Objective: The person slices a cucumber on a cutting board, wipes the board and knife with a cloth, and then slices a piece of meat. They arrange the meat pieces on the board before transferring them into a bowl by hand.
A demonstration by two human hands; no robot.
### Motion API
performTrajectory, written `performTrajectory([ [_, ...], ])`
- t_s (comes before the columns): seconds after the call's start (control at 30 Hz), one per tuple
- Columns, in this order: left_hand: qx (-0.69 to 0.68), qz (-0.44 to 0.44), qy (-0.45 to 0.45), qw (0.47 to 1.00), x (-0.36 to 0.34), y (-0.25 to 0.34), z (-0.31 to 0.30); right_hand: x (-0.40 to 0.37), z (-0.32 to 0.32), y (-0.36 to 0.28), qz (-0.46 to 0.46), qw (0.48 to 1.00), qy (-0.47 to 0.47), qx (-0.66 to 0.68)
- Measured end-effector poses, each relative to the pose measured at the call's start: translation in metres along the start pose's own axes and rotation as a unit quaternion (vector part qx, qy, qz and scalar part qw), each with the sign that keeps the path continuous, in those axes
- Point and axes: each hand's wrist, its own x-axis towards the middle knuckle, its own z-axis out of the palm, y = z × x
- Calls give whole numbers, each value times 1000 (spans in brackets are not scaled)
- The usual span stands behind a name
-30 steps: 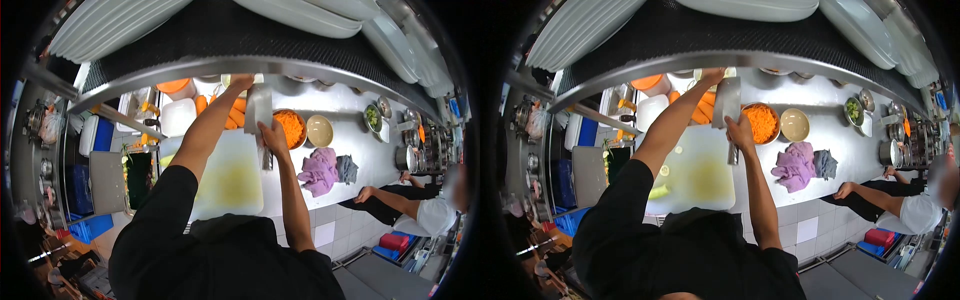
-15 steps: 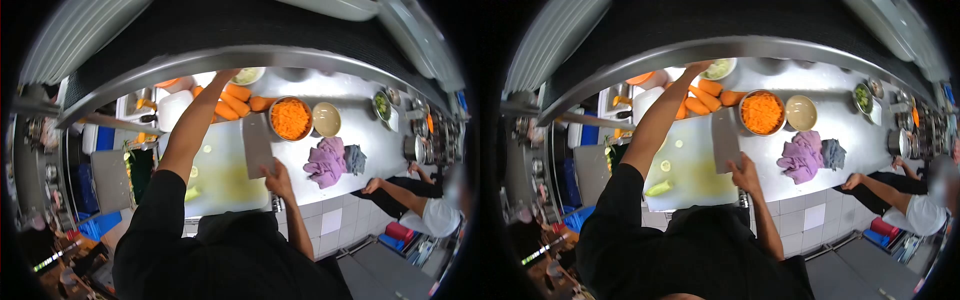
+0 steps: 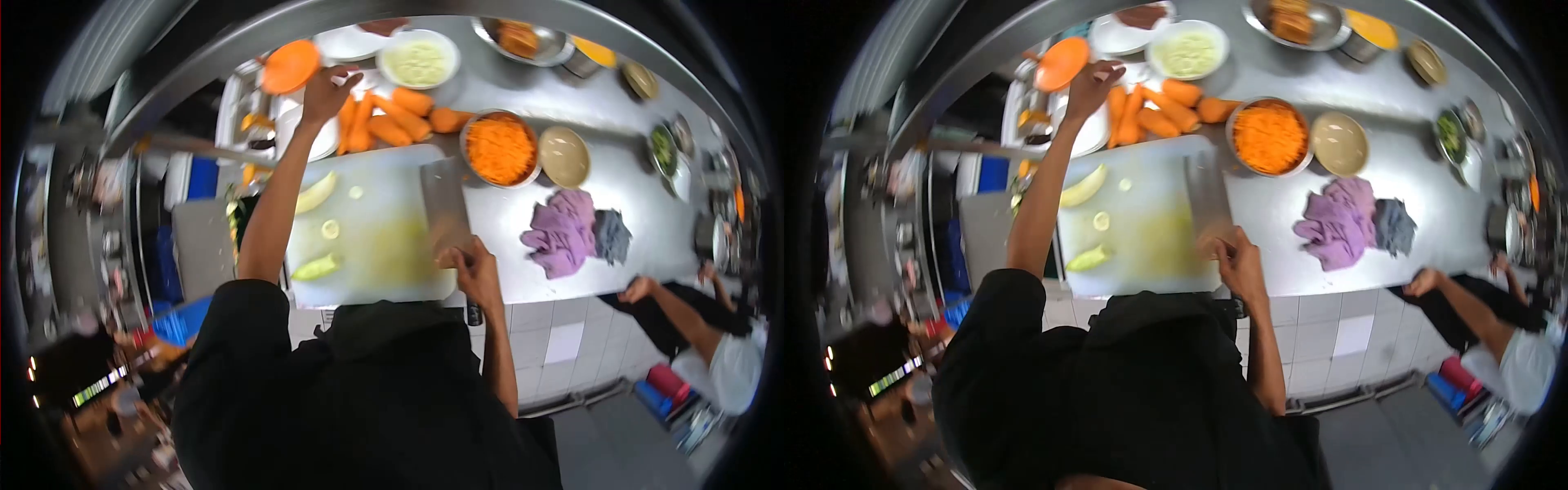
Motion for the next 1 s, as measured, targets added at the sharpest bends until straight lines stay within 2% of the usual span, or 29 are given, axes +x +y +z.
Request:
performTrajectory([
  [0.03,8,-43,21,999,-30,6,-25,1,-3,-10,60,997,-44,16],
  [0.07,13,-87,38,995,-69,14,-44,0,0,0,80,996,-40,-3],
  [0.1,82,-92,-14,992,-104,5,-58,3,4,7,81,995,-58,-8],
  [0.13,42,-102,-38,993,-145,0,-64,5,8,9,82,994,-71,-14],
  [0.17,95,-136,-87,982,-186,-2,-65,5,12,7,79,993,-82,-18],
  [0.2,153,-200,-187,950,-221,12,-66,11,16,3,119,988,-101,6],
  [0.23,152,-241,-235,929,-252,20,-66,14,19,0,161,979,-118,29],
  [0.27,187,-217,-168,943,-283,18,-55,20,25,12,160,979,-121,24],
  [0.3,198,-244,-133,940,-292,25,-49,32,34,37,73,992,-107,2],
  [0.33,208,-270,-102,935,-299,30,-42,39,40,49,-12,996,-91,-21],
  [0.37,202,-270,-103,936,-302,27,-38,44,43,40,-11,996,-89,-27],
  [0.43,165,-281,-121,938,-299,21,-32,55,45,9,61,989,-137,-15],
  [0.57,115,-282,-133,943,-294,22,-34,61,43,3,59,985,-146,-70],
  [0.63,-1,-301,-207,931,-284,20,-28,55,41,6,63,987,-140,-54],
  [0.67,-4,-299,-208,931,-278,21,-23,50,39,6,64,987,-137,-56],
  [0.73,-55,-250,-126,958,-259,22,-9,37,34,5,78,989,-120,-40],
  [0.77,-58,-248,-130,958,-250,22,-1,28,32,7,81,989,-115,-41],
  [0.83,94,-168,-78,978,-236,21,17,13,28,11,100,991,-90,-16],
  [0.87,90,-163,-75,980,-231,21,23,5,26,13,118,990,-80,-18],
  [0.93,163,-173,-125,963,-222,24,29,-8,24,18,138,987,-80,-7],
  [1.0,156,-142,-138,968,-216,26,32,-18,24,22,143,987,-74,-9],
])
